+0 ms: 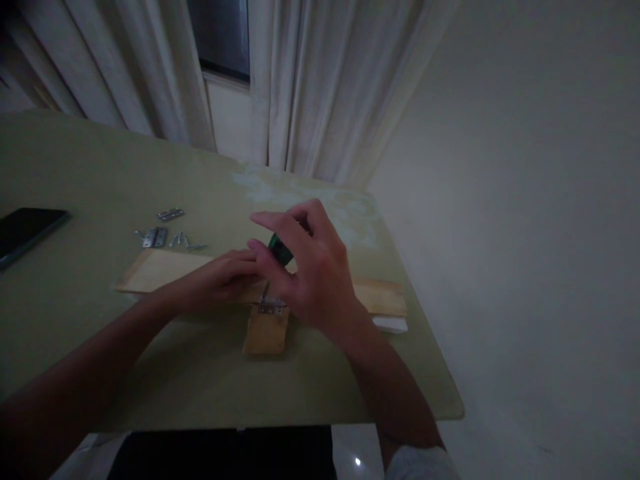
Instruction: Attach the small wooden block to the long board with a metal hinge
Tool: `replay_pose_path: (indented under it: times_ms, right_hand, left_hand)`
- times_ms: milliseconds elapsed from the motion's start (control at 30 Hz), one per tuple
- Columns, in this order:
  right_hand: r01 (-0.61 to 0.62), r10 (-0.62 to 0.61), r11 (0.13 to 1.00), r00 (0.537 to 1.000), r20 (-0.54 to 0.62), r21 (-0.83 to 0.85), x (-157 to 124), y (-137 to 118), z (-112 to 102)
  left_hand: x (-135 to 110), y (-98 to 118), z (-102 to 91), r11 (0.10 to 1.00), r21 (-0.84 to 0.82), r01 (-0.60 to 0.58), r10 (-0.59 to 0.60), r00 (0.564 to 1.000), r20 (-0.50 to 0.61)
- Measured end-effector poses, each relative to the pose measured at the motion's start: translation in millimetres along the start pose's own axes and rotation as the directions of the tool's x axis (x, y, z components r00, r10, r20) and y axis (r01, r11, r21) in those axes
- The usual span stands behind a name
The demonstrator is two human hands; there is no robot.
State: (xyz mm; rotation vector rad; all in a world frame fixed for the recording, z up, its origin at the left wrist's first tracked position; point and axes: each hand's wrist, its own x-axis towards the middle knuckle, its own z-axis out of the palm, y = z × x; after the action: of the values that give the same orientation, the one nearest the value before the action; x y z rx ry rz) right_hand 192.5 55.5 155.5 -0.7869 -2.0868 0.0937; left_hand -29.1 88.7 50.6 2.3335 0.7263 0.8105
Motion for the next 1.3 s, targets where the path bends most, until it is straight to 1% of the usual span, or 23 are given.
replay_pose_path:
  times_ms: [33, 100, 167, 233, 333, 433, 467, 533, 633, 700, 767, 833, 900, 967, 1033, 1067, 1133, 1200, 1233, 1300]
  right_hand:
    - [0.001, -0.002, 1.0, 1.0, -0.023, -0.016, -0.2, -0.7, 0.4]
    - [-0.005, 0.005, 0.999, 1.0, 0.007, 0.037, -0.7, -1.9, 0.9]
    - [-0.037, 0.028, 0.991, 0.997, 0.071, 0.128, -0.8, -2.6, 0.8]
    - [-0.065, 0.048, 0.982, 0.994, 0.099, 0.178, -0.8, -2.5, 1.1]
    - [-0.079, 0.063, 0.979, 0.994, 0.091, 0.186, -0.4, -1.6, 3.3]
    - [-0.105, 0.094, 0.981, 0.993, 0.074, 0.162, -0.3, -0.4, 7.3]
    - [-0.119, 0.109, 0.98, 0.992, 0.071, 0.157, -0.3, 0.1, 8.6]
    - [-0.151, 0.141, 0.974, 0.987, 0.071, 0.166, -0.6, 1.2, 10.9]
    - [-0.197, 0.185, 0.96, 0.98, 0.077, 0.201, -1.1, 2.6, 12.4]
    - [-0.214, 0.2, 0.953, 0.976, 0.084, 0.216, -1.2, 2.7, 11.7]
    - [-0.212, 0.194, 0.95, 0.976, 0.098, 0.23, -1.1, 2.2, 10.4]
    - [-0.206, 0.183, 0.948, 0.977, 0.113, 0.244, -1.0, 1.4, 9.3]
    - [-0.217, 0.193, 0.944, 0.974, 0.118, 0.247, -1.0, 0.9, 9.0]
    - [-0.247, 0.225, 0.939, 0.968, 0.116, 0.238, -1.3, 1.0, 9.5]
    - [-0.268, 0.247, 0.934, 0.962, 0.116, 0.236, -1.6, 1.1, 10.2]
    - [-0.271, 0.249, 0.932, 0.961, 0.118, 0.24, -1.8, 1.1, 10.5]
    - [-0.263, 0.237, 0.932, 0.963, 0.13, 0.25, -2.0, 0.4, 10.4]
    - [-0.254, 0.224, 0.935, 0.964, 0.141, 0.246, -2.1, -0.8, 9.9]
    - [-0.252, 0.223, 0.937, 0.964, 0.145, 0.24, -2.1, -1.4, 9.7]
    - [-0.259, 0.231, 0.938, 0.963, 0.141, 0.229, -2.0, -2.3, 9.7]
  left_hand:
    - [-1.1, 2.7, 0.1, 0.999, -0.033, 0.021, -0.022, 1.0, -0.007]
    - [-2.5, 9.9, -0.3, 0.986, -0.157, 0.06, -0.06, 0.998, 0.005]
    - [-1.7, 17.0, 0.1, 0.943, -0.32, 0.093, -0.083, 0.996, 0.043]
    - [1.3, 21.4, 2.9, 0.88, -0.459, 0.119, -0.105, 0.993, 0.056]
    - [7.5, 22.4, 11.3, 0.787, -0.597, 0.156, -0.189, 0.982, 0.006]
    - [10.6, 20.2, 19.9, 0.696, -0.69, 0.199, -0.314, 0.948, -0.043]
    - [10.5, 19.6, 21.4, 0.676, -0.709, 0.198, -0.331, 0.942, -0.053]
    - [9.0, 19.1, 21.0, 0.674, -0.719, 0.172, -0.294, 0.955, -0.047]
    - [6.5, 19.3, 14.3, 0.749, -0.646, 0.146, -0.161, 0.986, 0.037]
    - [6.6, 19.6, 10.7, 0.783, -0.606, 0.141, -0.133, 0.989, 0.058]
    - [7.9, 19.5, 11.2, 0.762, -0.63, 0.148, -0.174, 0.985, 0.021]
    - [9.0, 18.9, 14.7, 0.71, -0.684, 0.167, -0.238, 0.971, -0.011]
    - [8.5, 17.8, 18.1, 0.667, -0.726, 0.169, -0.266, 0.964, -0.02]
    - [6.8, 16.6, 19.3, 0.681, -0.716, 0.151, -0.223, 0.975, -0.006]
    - [5.7, 16.3, 18.5, 0.731, -0.668, 0.139, -0.17, 0.985, 0.019]
    - [5.7, 16.7, 18.0, 0.748, -0.647, 0.144, -0.169, 0.985, 0.024]
    - [7.3, 18.5, 17.8, 0.746, -0.64, 0.182, -0.23, 0.973, 0.009]
    - [9.3, 21.1, 18.4, 0.71, -0.669, 0.22, -0.308, 0.951, -0.014]
    - [9.9, 22.3, 18.6, 0.695, -0.685, 0.219, -0.32, 0.947, -0.022]
    - [9.5, 23.5, 17.8, 0.693, -0.697, 0.182, -0.274, 0.962, -0.02]
